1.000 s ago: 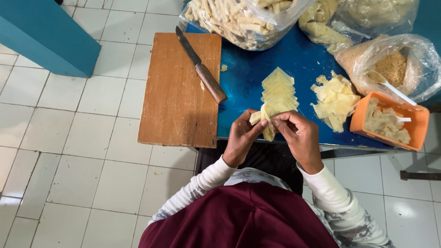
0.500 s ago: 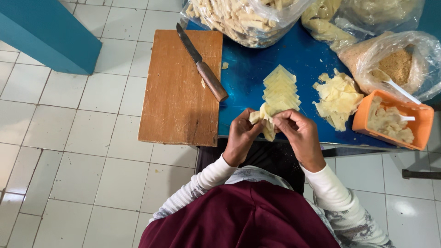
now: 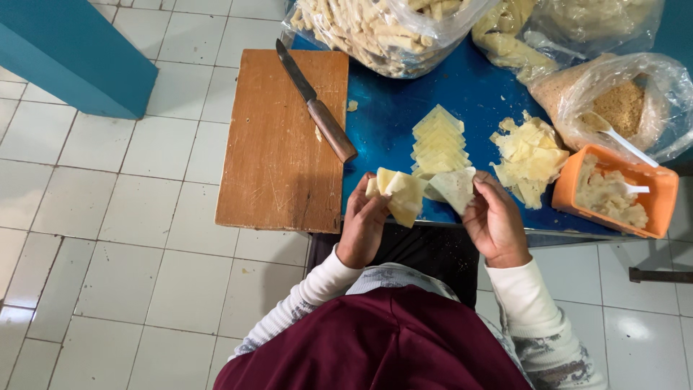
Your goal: The person sits at a blue table and assembles small dough pieces into a fish-shaped pattern, folding each piece and pressing it onto the growing shape. They use a spoon to scoop brown paste from a bag and spread it onto dough pieces, and set trimmed scraps aside on the table.
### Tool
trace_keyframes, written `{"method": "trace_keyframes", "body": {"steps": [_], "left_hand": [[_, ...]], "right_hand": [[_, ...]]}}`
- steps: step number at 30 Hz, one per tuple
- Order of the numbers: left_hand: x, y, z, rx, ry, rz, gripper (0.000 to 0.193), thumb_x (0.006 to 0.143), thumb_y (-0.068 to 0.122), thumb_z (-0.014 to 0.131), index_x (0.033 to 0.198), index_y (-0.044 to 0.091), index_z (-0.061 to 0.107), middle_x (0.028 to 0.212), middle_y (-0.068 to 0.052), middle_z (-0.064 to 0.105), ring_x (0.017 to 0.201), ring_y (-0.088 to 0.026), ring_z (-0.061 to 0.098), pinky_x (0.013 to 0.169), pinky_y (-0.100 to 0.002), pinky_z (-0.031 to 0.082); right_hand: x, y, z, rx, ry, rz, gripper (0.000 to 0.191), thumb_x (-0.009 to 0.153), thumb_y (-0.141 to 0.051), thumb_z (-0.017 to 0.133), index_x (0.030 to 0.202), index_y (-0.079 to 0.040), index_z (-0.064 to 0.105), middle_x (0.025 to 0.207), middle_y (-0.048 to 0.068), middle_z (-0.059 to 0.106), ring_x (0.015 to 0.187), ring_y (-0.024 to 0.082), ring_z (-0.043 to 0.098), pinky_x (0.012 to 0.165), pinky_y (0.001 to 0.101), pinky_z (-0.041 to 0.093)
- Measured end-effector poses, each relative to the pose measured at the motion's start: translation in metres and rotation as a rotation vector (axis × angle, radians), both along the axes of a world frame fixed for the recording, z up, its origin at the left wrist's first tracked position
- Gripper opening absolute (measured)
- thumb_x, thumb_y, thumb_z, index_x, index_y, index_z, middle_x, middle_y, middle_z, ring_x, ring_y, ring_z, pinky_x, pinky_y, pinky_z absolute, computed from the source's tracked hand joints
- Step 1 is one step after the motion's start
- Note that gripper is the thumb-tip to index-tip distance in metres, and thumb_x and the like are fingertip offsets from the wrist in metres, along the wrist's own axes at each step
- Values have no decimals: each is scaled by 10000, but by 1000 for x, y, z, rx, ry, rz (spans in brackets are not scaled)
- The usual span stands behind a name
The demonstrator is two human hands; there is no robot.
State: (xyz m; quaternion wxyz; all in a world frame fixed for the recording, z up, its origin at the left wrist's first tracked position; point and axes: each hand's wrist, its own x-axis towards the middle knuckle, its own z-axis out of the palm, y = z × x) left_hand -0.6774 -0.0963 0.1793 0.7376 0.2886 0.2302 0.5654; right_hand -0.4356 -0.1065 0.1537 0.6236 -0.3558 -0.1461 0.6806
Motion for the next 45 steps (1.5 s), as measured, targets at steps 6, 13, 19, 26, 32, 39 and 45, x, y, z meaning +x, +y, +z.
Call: {"method": "trace_keyframes", "body": {"steps": [6, 13, 19, 26, 32, 39, 45], "left_hand": [[31, -25, -3, 4, 36, 12, 93, 1003, 49, 579, 1085, 58, 538, 1025, -40, 636, 960, -130, 628, 877, -297, 504], [52, -55, -2, 11, 28, 34, 97, 1049, 105, 591, 1122, 59, 547, 1093, -47, 670, 1022, -143, 660, 907, -342, 544], [61, -68, -1, 41, 39, 40, 137, 1091, 156, 593, 1156, 46, 544, 1134, -68, 673, 1062, -161, 665, 942, -369, 549], [58, -66, 6, 35, 18, 27, 204, 1105, 220, 539, 1176, 29, 544, 1164, -84, 680, 1095, -166, 673, 989, -374, 548], [63, -55, 4, 53, 3, 10, 194, 1117, 183, 554, 1196, 7, 573, 1153, -78, 689, 1062, -148, 671, 973, -348, 554], [54, -44, -1, 37, 72, -12, 211, 1048, 142, 606, 1198, -6, 605, 1138, -66, 725, 1015, -128, 700, 921, -304, 569], [38, -49, 3, 68, 110, -26, 271, 1086, 189, 610, 1257, -21, 623, 1130, -77, 719, 983, -127, 690, 885, -308, 576]], "right_hand": [[46, -22, 13, 328, -438, -105, 90, 1133, -79, 679, 1104, -56, 597, 1002, 0, 613, 941, 97, 561, 841, 248, 459], [43, -50, 31, 718, -1790, -274, 79, 1021, -18, 687, 1094, -47, 698, 1110, 70, 740, 1007, 204, 691, 866, 335, 559], [29, -84, 39, 818, -1936, -207, 259, 915, 74, 708, 1158, -18, 713, 1137, 95, 748, 1038, 286, 677, 883, 381, 558], [20, -85, 55, 853, -1895, -164, 200, 927, 28, 712, 1119, -31, 707, 1137, 86, 751, 1051, 262, 698, 906, 385, 546], [4, -73, 88, 703, -1615, -136, 176, 981, -82, 724, 1153, -48, 713, 1141, 92, 736, 1036, 246, 696, 871, 352, 556], [-43, -60, 87, 652, -1506, -172, 171, 966, -146, 755, 1048, -18, 678, 1032, 100, 703, 897, 195, 684, 752, 299, 545], [-27, -58, 58, 268, -952, 103, 132, 1020, -149, 691, 1051, -22, 697, 889, -26, 681, 798, 56, 590, 703, 220, 487]]}}
